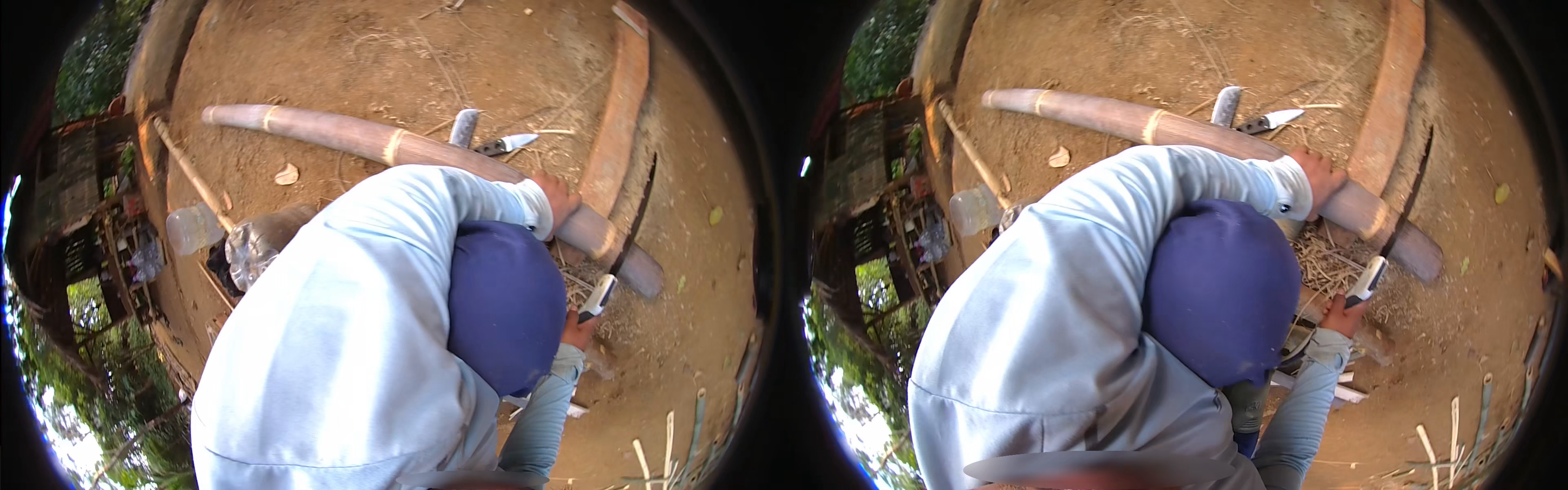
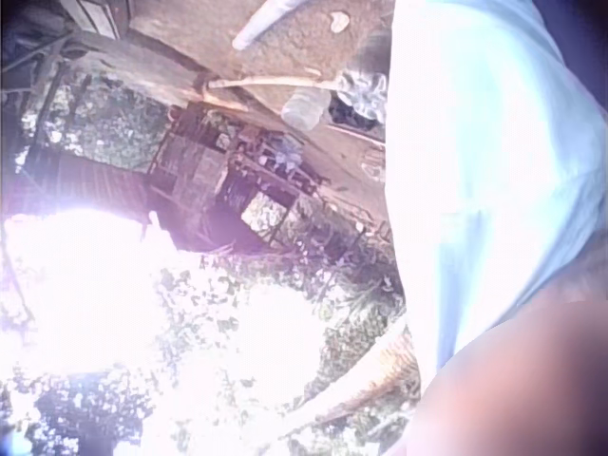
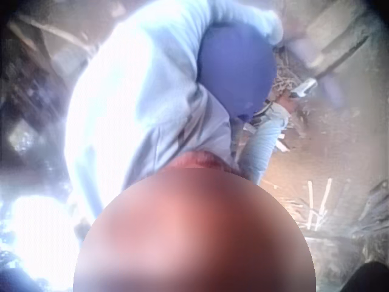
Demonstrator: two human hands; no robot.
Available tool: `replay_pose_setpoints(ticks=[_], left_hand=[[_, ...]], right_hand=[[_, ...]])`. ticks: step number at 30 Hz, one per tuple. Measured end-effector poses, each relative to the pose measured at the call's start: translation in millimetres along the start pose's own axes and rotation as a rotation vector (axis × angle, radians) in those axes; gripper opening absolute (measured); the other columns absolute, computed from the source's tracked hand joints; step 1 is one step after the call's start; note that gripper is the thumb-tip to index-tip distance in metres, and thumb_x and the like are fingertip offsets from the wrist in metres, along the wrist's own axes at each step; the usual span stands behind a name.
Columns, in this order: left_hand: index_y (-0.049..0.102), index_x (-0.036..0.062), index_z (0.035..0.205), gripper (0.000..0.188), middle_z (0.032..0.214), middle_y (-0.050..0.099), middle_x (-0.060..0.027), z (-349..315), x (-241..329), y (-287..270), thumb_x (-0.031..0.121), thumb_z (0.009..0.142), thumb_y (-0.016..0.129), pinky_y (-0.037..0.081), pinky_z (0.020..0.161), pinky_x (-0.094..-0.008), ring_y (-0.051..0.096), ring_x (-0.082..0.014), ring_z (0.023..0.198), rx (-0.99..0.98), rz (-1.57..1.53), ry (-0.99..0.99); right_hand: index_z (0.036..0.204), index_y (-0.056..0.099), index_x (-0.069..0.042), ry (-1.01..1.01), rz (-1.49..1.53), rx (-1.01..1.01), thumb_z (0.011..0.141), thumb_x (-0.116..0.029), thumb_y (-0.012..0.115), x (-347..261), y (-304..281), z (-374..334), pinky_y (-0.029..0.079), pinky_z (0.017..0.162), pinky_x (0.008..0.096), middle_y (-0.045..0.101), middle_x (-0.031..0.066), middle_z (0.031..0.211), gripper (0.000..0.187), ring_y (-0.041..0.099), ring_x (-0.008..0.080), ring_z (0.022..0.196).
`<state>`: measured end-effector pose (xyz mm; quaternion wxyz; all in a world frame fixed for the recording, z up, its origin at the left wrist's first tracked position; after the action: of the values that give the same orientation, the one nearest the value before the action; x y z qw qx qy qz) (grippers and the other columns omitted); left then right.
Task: The person uses a hand saw to cut a section of bamboo while seated on the ground. After cutting, the person picks up a machete and uses it to split the bamboo piece lengthwise.
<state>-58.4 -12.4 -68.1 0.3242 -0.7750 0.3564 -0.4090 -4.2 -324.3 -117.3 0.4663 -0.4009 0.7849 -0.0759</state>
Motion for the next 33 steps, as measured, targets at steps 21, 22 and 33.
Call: replay_pose_setpoints(ticks=[21,22,33], left_hand=[[0.056,0.0069,0.123,0.069,0.112,0.063,-0.0202,2.1,-1.7,3.5,0.030,0.063,0.080,0.049,0.089,-0.0469,0.064,-0.0351,0.107,0.080,0.021,0.011],[0.056,0.0069,0.123,0.069,0.112,0.063,-0.0204,1.8,-1.8,3.0,0.031,0.063,0.080,0.048,0.089,-0.0469,0.064,-0.0352,0.107,0.079,0.019,0.014],[0.054,0.0068,0.126,0.072,0.116,0.063,-0.0209,-0.5,-7.0,3.0,0.033,0.066,0.081,0.047,0.094,-0.0473,0.063,-0.0358,0.111,-0.006,0.004,0.007]], right_hand=[[0.152,0.026,-0.006,0.049,-0.029,-0.028,0.094,-0.014,0.064,-11.2,-1.4,6.2,0.044,0.049,0.0270,0.056,0.0052,0.083,0.070,0.050,0.0106,0.058],[0.152,0.026,-0.006,0.049,-0.039,-0.028,0.094,-0.014,0.064,-12.4,-1.1,6.1,0.044,0.049,0.0271,0.056,0.0052,0.083,0.069,0.050,0.0106,0.058],[0.149,0.030,-0.002,0.017,-0.102,-0.038,0.093,-0.016,0.065,-16.8,3.0,7.0,0.043,0.049,0.0268,0.056,0.0049,0.081,0.067,0.051,0.0100,0.058]])
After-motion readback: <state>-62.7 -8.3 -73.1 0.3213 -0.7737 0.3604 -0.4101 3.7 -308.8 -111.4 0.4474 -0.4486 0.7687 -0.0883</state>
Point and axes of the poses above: each hand's wrist, its own z-axis towards the middle knuckle, its own y-axis out of the palm, x = y × z, the point moved 10 cm from there along z, towards the middle knuckle
